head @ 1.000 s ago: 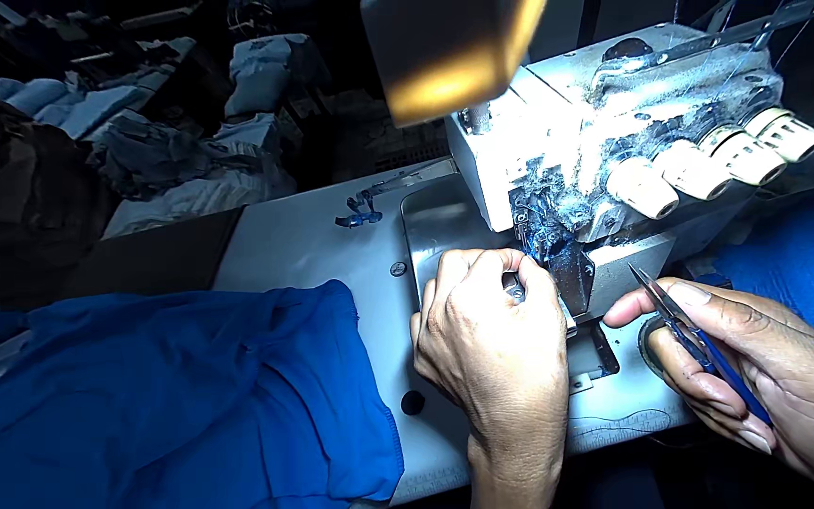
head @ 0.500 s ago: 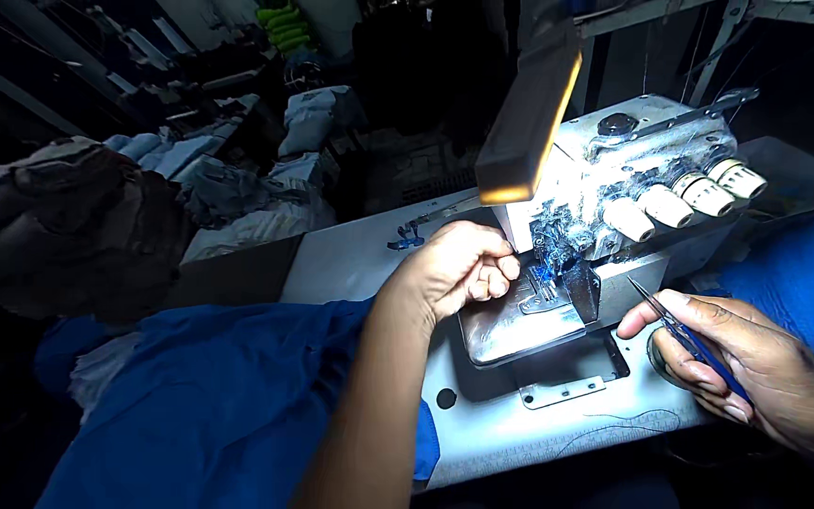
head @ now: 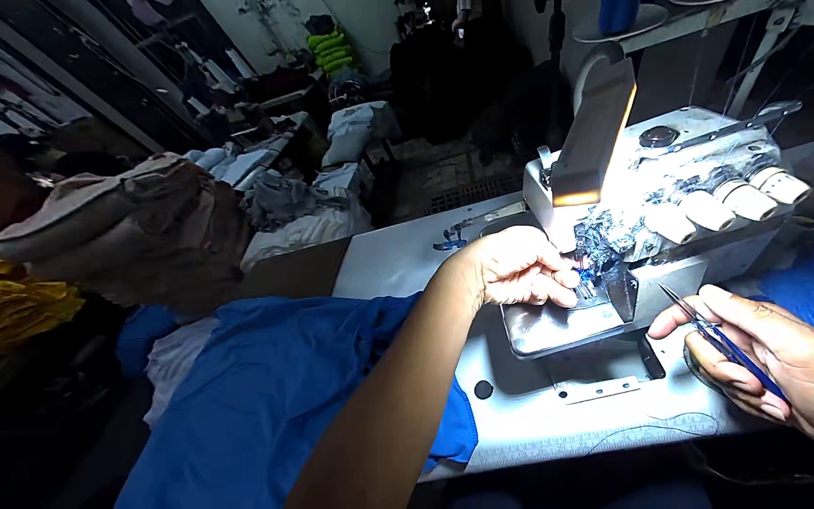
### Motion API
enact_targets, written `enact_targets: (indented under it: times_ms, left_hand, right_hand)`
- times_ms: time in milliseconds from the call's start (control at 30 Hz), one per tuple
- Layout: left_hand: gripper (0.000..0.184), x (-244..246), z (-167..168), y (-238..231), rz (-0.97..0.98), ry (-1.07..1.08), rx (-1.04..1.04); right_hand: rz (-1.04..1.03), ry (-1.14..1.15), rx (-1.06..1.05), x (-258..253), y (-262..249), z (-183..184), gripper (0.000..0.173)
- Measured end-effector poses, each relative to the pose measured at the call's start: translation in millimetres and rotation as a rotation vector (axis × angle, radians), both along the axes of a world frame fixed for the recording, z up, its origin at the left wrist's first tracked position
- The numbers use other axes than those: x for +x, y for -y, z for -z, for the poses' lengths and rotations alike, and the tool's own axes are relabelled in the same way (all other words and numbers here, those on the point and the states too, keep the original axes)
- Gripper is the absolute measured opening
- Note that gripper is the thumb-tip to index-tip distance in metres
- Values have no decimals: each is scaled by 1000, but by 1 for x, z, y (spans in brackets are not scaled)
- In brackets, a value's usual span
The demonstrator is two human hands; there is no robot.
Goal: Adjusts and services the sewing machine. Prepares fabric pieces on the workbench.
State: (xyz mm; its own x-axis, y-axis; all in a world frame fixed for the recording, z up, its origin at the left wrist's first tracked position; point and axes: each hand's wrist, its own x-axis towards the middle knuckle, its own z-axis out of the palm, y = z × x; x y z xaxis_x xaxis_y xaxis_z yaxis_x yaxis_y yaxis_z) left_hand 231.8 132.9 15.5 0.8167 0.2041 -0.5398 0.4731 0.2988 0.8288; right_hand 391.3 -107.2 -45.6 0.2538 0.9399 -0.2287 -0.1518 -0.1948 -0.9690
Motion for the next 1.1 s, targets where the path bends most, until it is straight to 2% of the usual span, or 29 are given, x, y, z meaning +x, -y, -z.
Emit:
enact_targets:
  times_ms: [433, 900, 1100]
  left_hand:
    - [13, 7, -2, 6, 23, -94, 172]
    - [15, 9, 0, 23, -127, -125, 303]
    - [13, -19, 1, 19, -210, -150, 463]
  right_hand:
    - [0, -4, 12, 2, 3, 2, 55]
    - [9, -3, -8, 2, 4, 1, 58]
    - [12, -20, 8, 6, 5, 1, 57]
